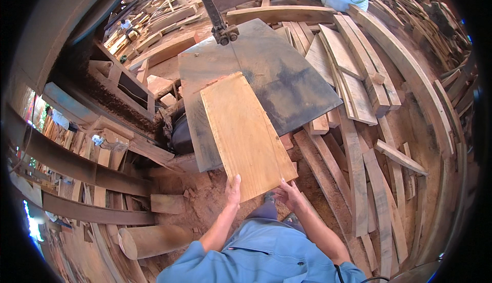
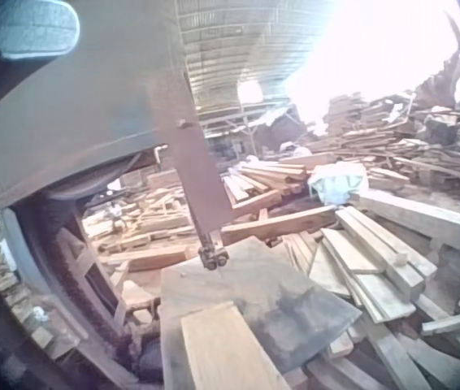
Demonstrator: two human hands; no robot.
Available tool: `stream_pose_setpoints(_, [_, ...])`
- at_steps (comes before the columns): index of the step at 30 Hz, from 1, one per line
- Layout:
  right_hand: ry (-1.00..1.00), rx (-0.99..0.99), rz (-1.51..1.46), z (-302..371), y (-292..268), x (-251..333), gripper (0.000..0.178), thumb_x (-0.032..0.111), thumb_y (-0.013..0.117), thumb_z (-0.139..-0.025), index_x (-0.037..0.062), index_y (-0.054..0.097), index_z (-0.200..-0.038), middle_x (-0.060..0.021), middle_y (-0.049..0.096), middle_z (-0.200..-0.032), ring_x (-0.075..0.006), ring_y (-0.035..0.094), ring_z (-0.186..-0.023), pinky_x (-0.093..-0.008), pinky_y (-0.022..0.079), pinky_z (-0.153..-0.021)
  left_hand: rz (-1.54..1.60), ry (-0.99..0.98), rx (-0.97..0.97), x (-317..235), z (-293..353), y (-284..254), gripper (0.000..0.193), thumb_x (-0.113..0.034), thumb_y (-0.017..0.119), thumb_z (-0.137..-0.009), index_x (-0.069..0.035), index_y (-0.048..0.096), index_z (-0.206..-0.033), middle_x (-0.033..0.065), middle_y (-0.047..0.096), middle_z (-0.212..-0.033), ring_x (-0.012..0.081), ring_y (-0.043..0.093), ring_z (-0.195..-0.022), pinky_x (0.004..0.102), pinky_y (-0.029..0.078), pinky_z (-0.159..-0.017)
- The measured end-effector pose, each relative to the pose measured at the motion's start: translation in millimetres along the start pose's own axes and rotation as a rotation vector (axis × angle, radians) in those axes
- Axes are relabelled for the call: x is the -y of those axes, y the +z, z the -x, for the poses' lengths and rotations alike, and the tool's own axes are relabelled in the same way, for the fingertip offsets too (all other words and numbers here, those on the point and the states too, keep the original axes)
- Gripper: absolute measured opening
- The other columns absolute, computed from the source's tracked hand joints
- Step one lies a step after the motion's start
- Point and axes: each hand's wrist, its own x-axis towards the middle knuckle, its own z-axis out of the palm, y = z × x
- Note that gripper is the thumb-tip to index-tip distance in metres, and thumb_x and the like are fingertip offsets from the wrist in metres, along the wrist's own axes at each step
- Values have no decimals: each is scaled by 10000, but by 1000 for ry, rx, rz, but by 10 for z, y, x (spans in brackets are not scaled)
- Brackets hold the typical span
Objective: The person positions a rectangular wooden plank on a bandsaw table and guides it through the blade to cut a straight line. The person uses both hands to control the wood's movement and maintains a steady pace during the cut.
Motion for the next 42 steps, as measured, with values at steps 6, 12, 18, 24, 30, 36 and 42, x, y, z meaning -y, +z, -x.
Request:
stream_pose_setpoints(6, [-13, 42, -48, -106, 249, -14, 662, 288, 753, -989, 185, 358, -1510, -98, 618, -1366, -268, 693, -1142, -496, 588, -893, 35, -20, 19, -34, 5, 29, 831, -599, 637, -1011, -19, 448, -1575, 171, 480, -1603, 288, 439, -1485, 426, 347, -1229])
stream_pose_setpoints(12, [-113, 8, -33, 1, 429, -19, 592, 268, 753, -971, 112, 452, -1455, -89, 690, -1259, -244, 738, -1049, -490, 632, -866, 68, -58, 34, -25, 83, -43, 818, -561, 647, -1023, -15, 415, -1586, 162, 481, -1594, 274, 456, -1462, 422, 370, -1205])
stream_pose_setpoints(18, [-146, -84, -2, -3, 491, -22, 674, 282, 765, -960, 80, 402, -1490, -158, 654, -1298, -305, 732, -1069, -508, 638, -872, 200, -51, 110, 169, 61, -62, 830, -530, 677, -1016, -8, 387, -1591, 155, 502, -1558, 273, 502, -1413, 424, 423, -1170])
stream_pose_setpoints(24, [-161, -89, 41, 2, 500, 36, 710, 293, 771, -953, 75, 376, -1500, -170, 651, -1292, -314, 740, -1048, -495, 656, -802, 176, -53, 76, 123, 60, -14, 866, -533, 699, -1001, -6, 366, -1603, 150, 504, -1556, 288, 538, -1388, 431, 481, -1138])
stream_pose_setpoints(30, [-154, -60, 39, -59, 476, 27, 726, 298, 771, -949, 75, 368, -1511, -164, 654, -1298, -310, 754, -1005, -467, 661, -756, 197, -45, 52, 105, 52, 14, 861, -510, 717, -996, 13, 380, -1592, 173, 517, -1544, 285, 543, -1381, 423, 476, -1140])
stream_pose_setpoints(36, [-118, -54, 50, -8, 524, 96, 746, 273, 780, -940, 43, 354, -1508, -207, 600, -1372, -360, 690, -1167, -553, 628, -892, 224, -58, 69, 16, 81, 23, 840, -509, 719, -996, 15, 408, -1574, 171, 546, -1513, 283, 555, -1367, 414, 473, -1141])
stream_pose_setpoints(42, [-152, -59, 58, -25, 516, 42, 726, 314, 741, -974, 91, 335, -1532, -168, 636, -1322, -301, 736, -1068, -474, 651, -814, 230, -60, 66, -2, 108, 22, 812, -492, 713, -1006, 15, 417, -1567, 156, 542, -1515, 269, 547, -1371, 409, 464, -1144])
